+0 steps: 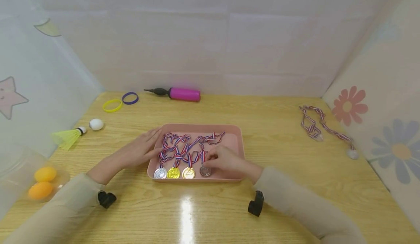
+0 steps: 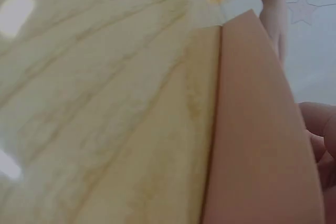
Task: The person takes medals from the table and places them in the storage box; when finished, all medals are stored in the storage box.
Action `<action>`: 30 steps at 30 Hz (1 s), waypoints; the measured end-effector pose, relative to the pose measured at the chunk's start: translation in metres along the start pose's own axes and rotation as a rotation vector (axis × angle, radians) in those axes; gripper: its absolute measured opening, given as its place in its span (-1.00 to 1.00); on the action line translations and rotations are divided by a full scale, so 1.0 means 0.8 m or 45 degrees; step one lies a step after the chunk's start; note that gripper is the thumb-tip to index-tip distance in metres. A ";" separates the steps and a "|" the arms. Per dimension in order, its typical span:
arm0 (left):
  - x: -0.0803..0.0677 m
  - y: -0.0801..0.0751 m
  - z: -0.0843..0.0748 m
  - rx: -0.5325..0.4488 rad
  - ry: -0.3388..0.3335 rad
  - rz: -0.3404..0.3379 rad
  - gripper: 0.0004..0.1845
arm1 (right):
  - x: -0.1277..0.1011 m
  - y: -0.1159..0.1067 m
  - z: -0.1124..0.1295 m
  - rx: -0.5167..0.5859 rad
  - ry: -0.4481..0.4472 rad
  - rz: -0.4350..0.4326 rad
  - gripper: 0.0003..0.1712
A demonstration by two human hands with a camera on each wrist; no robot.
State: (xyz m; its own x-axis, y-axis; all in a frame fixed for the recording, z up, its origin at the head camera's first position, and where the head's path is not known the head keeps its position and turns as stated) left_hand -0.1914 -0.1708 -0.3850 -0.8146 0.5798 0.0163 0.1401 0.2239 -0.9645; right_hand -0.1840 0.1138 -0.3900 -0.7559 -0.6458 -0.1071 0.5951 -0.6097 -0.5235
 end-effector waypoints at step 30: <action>0.000 0.002 0.000 0.002 0.009 -0.031 -0.31 | 0.009 0.020 -0.010 -0.296 0.017 -0.029 -0.78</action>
State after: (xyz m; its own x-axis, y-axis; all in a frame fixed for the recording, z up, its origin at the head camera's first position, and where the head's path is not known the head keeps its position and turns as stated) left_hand -0.1912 -0.1709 -0.3867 -0.8136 0.5799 0.0421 0.1189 0.2367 -0.9643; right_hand -0.1823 0.1032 -0.4059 -0.7727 -0.6263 -0.1036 0.5004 -0.5006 -0.7064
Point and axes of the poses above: each hand's wrist, its own x-axis towards the middle knuckle, its own y-axis out of the palm, z = x × y, the point moved 3 cm from there along x, towards the middle knuckle, and after that the axes turned 1 degree about -x, right-handed, at the moved point
